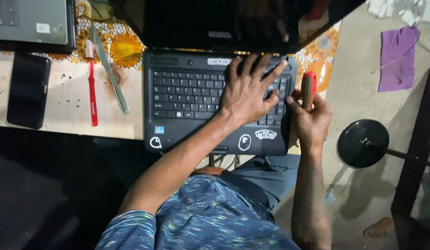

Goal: Disassembling a laptop by removing the keyboard, top casing, and internal components using hands and a pry tool.

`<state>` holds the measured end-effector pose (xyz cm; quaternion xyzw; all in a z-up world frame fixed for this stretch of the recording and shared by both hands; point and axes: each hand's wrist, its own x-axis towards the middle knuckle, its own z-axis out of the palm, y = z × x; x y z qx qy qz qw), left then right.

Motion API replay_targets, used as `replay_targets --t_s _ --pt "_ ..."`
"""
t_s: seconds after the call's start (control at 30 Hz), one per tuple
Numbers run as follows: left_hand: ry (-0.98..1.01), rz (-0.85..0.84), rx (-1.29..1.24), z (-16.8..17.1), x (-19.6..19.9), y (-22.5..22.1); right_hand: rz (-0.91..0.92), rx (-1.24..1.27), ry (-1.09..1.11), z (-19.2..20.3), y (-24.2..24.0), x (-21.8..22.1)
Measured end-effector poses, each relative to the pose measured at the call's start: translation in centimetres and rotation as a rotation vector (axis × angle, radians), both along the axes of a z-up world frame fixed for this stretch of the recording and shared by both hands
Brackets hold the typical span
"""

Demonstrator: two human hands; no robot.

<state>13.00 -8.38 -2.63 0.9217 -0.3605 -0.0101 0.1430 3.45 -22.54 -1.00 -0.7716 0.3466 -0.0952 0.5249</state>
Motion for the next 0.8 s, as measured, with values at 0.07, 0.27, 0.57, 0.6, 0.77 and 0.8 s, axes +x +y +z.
replay_targets --t_s 0.07,0.27,0.57,0.6,0.77,0.8 --pt "0.011 -0.011 0.016 0.2 0.0 0.1 0.062 -0.102 -0.185 -0.9 -0.5 0.0" --pt "0.061 -0.015 0.048 0.4 0.1 0.1 0.140 -0.798 -0.699 7.7 -1.7 4.2" --pt "0.093 -0.064 -0.072 2.9 -5.7 4.3 0.489 -0.313 -0.782 6.2 -8.4 9.8" --pt "0.129 -0.082 -0.021 3.3 -6.4 5.1 0.567 -0.309 -0.779 6.5 -7.9 9.5" --pt "0.343 0.014 -0.062 5.0 -9.7 10.5 0.434 -0.399 -0.834 9.3 -4.6 6.7" --pt "0.331 0.062 -0.086 5.0 -10.3 11.6 0.406 -0.395 -0.816 10.5 -3.2 5.9"
